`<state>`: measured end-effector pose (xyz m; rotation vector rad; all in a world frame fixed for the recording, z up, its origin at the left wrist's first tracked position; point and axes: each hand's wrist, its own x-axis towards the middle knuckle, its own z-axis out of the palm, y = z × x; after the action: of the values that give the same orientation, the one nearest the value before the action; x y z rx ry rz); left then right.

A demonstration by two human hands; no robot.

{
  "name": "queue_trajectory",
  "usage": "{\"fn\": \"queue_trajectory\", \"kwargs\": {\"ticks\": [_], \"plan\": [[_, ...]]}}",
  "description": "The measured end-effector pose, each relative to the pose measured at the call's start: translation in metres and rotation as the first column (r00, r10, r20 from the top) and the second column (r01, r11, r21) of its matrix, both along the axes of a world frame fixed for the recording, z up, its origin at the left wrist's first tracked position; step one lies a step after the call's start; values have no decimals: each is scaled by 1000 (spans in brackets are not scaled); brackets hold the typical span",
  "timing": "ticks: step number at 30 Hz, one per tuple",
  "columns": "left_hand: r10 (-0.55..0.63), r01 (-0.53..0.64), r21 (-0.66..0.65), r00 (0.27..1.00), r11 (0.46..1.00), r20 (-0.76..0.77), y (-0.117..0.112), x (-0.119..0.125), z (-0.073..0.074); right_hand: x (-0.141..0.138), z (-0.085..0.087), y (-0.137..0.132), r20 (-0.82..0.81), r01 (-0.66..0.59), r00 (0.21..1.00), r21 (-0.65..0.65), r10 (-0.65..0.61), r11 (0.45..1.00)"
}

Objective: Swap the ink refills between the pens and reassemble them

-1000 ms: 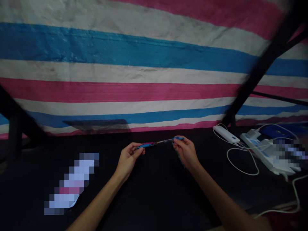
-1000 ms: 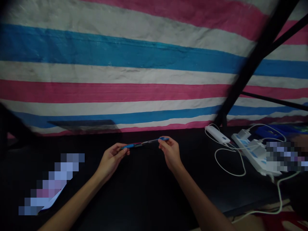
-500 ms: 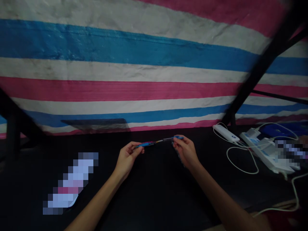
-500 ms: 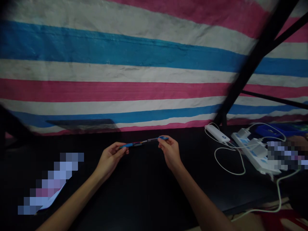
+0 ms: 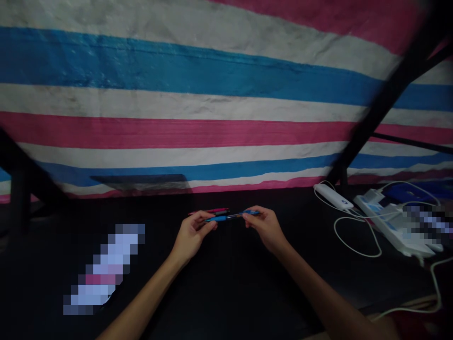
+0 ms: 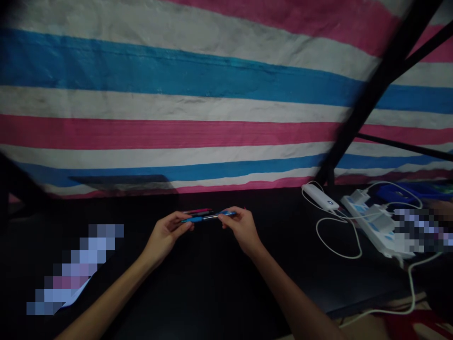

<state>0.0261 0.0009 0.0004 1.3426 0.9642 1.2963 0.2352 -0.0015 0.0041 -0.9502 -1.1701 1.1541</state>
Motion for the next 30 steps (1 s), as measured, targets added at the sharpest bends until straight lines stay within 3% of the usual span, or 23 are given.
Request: {"fn": "queue_trajectory", "kwargs": {"ticks": [7,14,25,30], "plan": [[4,-4,5,1000,1000,-13,1,-4,3,1,-1,-2,332,17,943,-123,25,992],[14,-14,19,1000,1000,-19,6,-9,0,3,3,-2,167,-124,980,103,106,987],[7,-6,30,998,1000,-54,2,-6,3,4,5,-3,399,-67,916,41,45,997],[7,-5,34,999,999,-42,3,-7,2,5,6,-3,259,-73,964,79,50,994]]}}
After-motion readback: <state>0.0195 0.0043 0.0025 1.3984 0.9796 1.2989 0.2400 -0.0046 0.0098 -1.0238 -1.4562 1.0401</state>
